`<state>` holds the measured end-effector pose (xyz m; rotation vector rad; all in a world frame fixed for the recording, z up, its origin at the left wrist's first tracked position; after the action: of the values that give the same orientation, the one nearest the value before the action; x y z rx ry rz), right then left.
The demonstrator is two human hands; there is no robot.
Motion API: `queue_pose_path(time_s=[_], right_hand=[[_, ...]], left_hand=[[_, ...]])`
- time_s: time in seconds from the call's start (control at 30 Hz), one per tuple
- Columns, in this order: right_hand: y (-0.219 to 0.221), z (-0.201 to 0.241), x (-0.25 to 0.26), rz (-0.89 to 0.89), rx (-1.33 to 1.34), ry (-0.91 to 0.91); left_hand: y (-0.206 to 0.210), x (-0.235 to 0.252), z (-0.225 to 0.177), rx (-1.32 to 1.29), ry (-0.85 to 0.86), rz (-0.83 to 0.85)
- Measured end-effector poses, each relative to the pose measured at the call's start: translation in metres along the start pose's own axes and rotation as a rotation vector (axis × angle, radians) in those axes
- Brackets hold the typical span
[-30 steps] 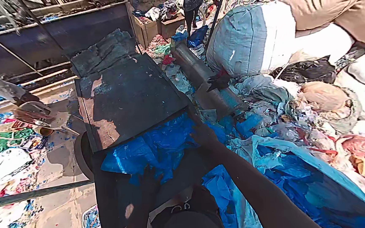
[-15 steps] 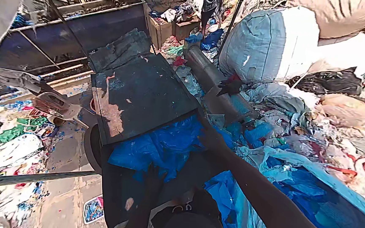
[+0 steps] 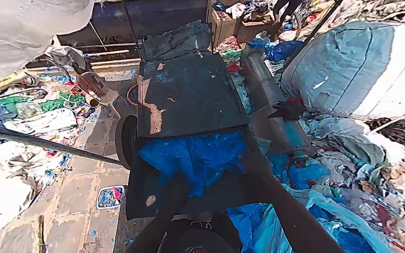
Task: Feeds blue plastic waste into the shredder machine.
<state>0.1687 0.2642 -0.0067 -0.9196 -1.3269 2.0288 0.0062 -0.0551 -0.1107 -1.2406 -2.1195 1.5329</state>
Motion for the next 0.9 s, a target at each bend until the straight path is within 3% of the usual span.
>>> queue_pose_path(time_s=[0.1, 0.33, 0.5, 0.6, 0.9], right_hand=[[0.001, -0.001, -0.002, -0.002, -0.002, 0.014], [-0.001, 0.001, -0.003, 0.012, -0.030, 0.004], [0.000, -0.002, -0.001, -0.007, 0.009, -0.002], [-0.002, -0.001, -0.002, 0.011, 0.013, 0.010], [-0.003, -0.006, 0.003, 0.040, 0.073, 0.035]], left_hand=[[0.018, -0.003, 0.009, 0.076, 0.100, -0.186], [-0.017, 0.037, -0.008, 0.216, 0.226, -0.268], [-0.023, 0.100, -0.012, 0.278, 0.226, -0.183], [-0.018, 0.124, -0.012, 0.257, 0.212, -0.031], [-0.027, 0.145, -0.027, 0.228, 0.131, 0.127]])
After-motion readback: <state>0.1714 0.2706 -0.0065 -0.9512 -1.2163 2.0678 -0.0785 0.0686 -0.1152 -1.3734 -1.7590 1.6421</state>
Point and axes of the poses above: each hand's wrist, its own x-axis towards the middle knuckle, its own y-axis out of the palm, z = x × y, the point moved 2 cm from there along x, towards the middle knuckle, and after that the axes turned 1 degree about -z, right-handed, at the moved point
